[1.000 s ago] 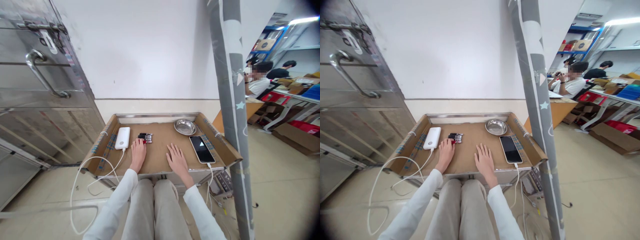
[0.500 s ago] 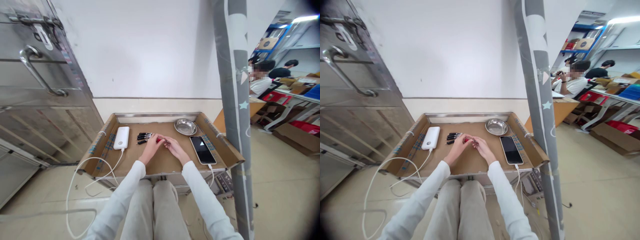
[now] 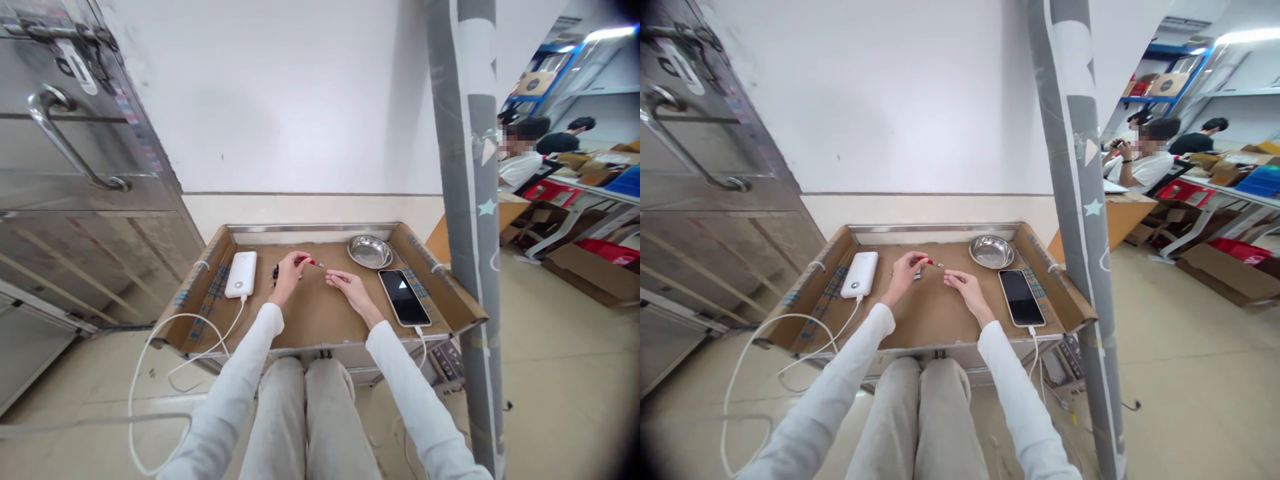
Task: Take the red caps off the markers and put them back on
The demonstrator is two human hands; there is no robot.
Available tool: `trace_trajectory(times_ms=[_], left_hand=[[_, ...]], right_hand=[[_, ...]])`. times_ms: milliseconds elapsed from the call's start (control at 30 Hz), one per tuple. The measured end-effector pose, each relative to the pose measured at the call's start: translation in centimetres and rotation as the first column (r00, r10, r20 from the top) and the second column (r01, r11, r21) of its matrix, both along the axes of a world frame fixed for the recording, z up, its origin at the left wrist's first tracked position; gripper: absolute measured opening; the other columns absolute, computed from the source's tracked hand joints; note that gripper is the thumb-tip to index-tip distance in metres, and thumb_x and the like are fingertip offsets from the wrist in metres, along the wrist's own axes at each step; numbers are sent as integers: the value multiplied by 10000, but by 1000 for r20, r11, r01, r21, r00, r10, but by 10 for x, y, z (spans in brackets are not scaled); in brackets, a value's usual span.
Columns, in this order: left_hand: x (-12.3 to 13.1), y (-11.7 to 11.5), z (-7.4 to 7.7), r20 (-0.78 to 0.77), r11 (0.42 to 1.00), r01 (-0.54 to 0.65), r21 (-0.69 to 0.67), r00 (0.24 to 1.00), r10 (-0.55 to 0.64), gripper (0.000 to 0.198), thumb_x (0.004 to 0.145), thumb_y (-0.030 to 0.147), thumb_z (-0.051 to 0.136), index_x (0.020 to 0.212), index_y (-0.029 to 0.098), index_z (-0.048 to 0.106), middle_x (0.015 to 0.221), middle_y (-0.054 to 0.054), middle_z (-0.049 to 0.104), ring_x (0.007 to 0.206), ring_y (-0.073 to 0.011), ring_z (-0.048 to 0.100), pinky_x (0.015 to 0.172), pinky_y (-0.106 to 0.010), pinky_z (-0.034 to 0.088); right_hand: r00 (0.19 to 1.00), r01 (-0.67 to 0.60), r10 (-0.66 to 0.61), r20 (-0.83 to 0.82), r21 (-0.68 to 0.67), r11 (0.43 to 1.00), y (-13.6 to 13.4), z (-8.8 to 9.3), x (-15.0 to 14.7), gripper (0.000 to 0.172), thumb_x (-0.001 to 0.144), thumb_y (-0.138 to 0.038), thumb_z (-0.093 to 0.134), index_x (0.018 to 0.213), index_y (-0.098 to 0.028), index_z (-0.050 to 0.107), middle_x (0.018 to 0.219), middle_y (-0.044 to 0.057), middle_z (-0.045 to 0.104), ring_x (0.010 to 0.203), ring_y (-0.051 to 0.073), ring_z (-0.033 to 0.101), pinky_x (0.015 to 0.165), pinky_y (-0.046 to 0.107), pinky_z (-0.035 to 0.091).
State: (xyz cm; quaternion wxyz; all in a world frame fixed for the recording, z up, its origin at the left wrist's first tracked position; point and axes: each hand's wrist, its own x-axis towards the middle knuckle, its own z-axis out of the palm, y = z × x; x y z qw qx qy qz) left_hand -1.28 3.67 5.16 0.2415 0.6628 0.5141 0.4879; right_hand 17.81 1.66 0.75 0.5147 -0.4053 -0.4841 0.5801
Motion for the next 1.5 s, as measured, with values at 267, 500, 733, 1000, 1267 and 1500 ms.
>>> trace_trajectory(times_ms=[267, 500, 733, 1000, 1267, 1500], left_hand=[[17, -6, -32, -538, 982, 146, 120, 841, -59, 163, 886, 151, 450, 957, 180, 593, 961, -65, 616, 946, -202, 562, 876, -359, 437], [14, -29, -38, -562, 952, 263, 158, 816, -132, 206, 930, 240, 398, 1060, 203, 554, 1032, -64, 577, 1000, -189, 536, 920, -362, 421], [21, -21, -39, -594, 964, 229, 132, 797, -108, 160, 922, 228, 418, 959, 185, 568, 988, -62, 577, 953, -188, 539, 901, -353, 426], [26, -12, -40, -662, 976, 141, 166, 749, 4, 144, 913, 219, 433, 989, 179, 549, 976, -65, 555, 934, -201, 529, 885, -356, 413], [25, -11, -42, -694, 976, 32, 217, 708, 131, 161, 914, 263, 435, 932, 163, 560, 925, -81, 559, 902, -225, 520, 841, -351, 403], [23, -17, -41, -722, 965, -113, 238, 644, 254, 190, 925, 253, 389, 937, 157, 553, 951, -99, 552, 917, -239, 505, 814, -354, 396]], right_hand=[[724, -256, -155, 672, 471, 844, -17, 8, -16, 324, 883, -166, 409, 1115, -233, 625, 1137, 34, 645, 1079, 150, 571, 989, 325, 399], [432, -158, -414, 801, 520, 840, -25, -2, 1, 248, 893, -236, 459, 1055, -221, 647, 1041, 84, 616, 997, 214, 542, 908, 371, 405], [379, -193, -420, 825, 514, 835, -14, 1, -1, 229, 915, -234, 425, 973, -220, 647, 967, 51, 631, 913, 203, 528, 828, 317, 391], [308, -206, -435, 846, 506, 838, -5, 3, -4, 230, 911, -246, 436, 1033, -203, 626, 1002, 71, 624, 935, 216, 525, 834, 329, 382], [360, -163, -477, 802, 557, 814, -2, 4, 0, 248, 930, -218, 389, 998, -205, 627, 975, 64, 613, 913, 202, 519, 833, 314, 377], [230, -175, -556, 799, 596, 784, -4, 0, -4, 188, 914, -207, 420, 939, -205, 606, 932, 72, 588, 872, 210, 518, 791, 319, 361]])
